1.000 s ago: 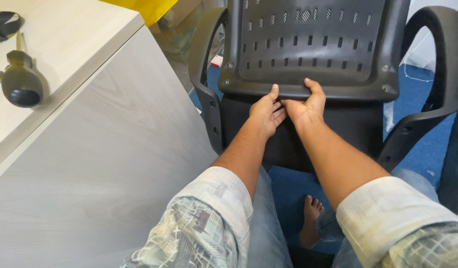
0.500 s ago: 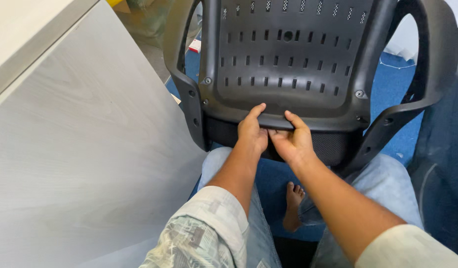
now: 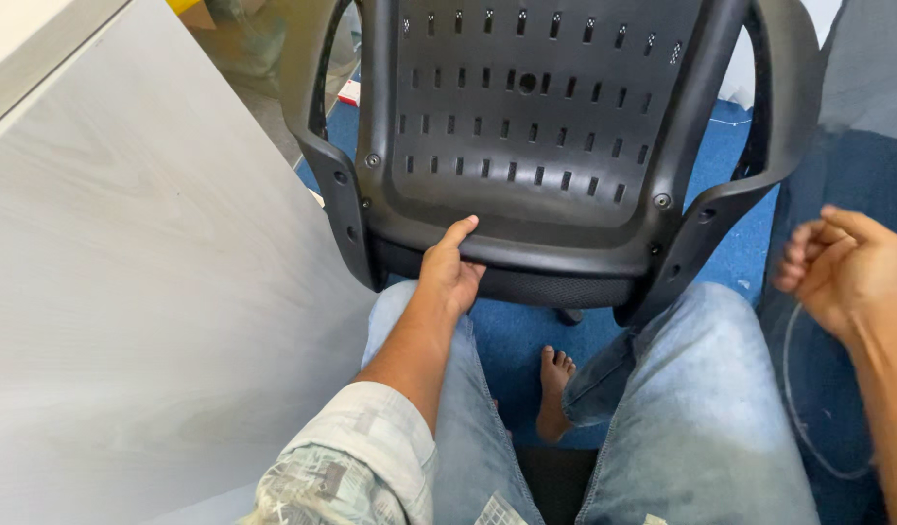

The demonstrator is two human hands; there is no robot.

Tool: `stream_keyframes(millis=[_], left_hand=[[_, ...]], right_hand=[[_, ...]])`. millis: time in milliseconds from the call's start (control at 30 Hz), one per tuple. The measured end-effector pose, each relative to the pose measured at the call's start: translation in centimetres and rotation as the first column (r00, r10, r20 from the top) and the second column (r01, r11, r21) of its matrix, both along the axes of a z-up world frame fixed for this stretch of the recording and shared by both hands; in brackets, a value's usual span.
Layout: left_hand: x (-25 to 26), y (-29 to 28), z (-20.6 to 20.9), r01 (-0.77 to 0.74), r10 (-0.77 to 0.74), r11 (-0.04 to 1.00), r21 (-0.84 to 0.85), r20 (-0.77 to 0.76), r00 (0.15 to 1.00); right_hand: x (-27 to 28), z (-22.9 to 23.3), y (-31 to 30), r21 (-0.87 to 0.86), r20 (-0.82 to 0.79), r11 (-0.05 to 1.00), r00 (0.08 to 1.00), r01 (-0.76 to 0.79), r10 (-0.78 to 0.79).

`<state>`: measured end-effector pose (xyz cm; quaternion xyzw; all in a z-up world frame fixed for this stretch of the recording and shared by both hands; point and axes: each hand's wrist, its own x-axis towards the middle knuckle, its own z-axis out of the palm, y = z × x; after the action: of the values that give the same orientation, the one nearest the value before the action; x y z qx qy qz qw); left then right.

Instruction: The person attaches a black plastic backrest to a black office chair seat using a screwdriver and screws. They align the backrest, insert screws into the side holes, and tighten them to secure the backrest to the seat.

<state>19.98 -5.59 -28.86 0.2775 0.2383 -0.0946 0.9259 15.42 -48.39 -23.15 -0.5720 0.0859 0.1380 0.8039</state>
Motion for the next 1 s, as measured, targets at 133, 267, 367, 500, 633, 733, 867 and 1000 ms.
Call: stream_keyframes(millis=[133, 267, 367, 500, 633, 733, 867, 1000], left_hand=[[-1.3, 0.7, 0.3, 0.035, -0.034, 0.999, 0.015, -0.025, 0.999], [-1.7, 0.6, 1.2, 0.128, -0.124, 0.988, 0.091, -0.050, 0.991], [-1.6, 1.4, 2.4, 0.232, -0.210, 0.952, 0.199, -0.123, 0.970], [-1.0, 1.9, 4.3, 0.304, -0.258, 0.913, 0.272, -0.191, 0.947], [-1.9, 2.0, 6.7, 0.391, -0.314, 0.858, 0.331, -0.263, 0.912], [-2.5, 3.0, 9.3, 0.498, -0.334, 0.717, 0.487, -0.387, 0.859], [-3.5, 7.7, 12.8, 0.439, -0.085, 0.204, 0.875, -0.431, 0.898], [-4.1, 11.0, 12.7, -0.072, 0.019, -0.421, 0.904, 0.088, 0.996]], right_hand=[[2.9, -3.3, 2.8, 0.106, 0.137, 0.994, 0.990, 0.015, -0.030], [3.7, -4.1, 4.8, -0.042, 0.162, 0.994, 0.983, 0.097, -0.089], [3.6, -3.9, 5.1, -0.031, 0.014, 0.988, 0.989, 0.150, -0.149], [3.7, -3.5, 5.2, -0.023, 0.054, 0.997, 0.996, 0.075, -0.074], [3.4, -2.8, 5.1, -0.128, -0.008, 0.988, 0.996, 0.082, -0.083], [3.3, -2.2, 5.0, -0.212, -0.032, 0.976, 0.998, 0.046, -0.054], [3.2, -2.0, 4.3, -0.283, -0.071, 0.959, 0.997, -0.020, 0.000], [3.5, -2.6, 4.4, -0.259, -0.049, 0.966, 0.999, 0.010, -0.024]])
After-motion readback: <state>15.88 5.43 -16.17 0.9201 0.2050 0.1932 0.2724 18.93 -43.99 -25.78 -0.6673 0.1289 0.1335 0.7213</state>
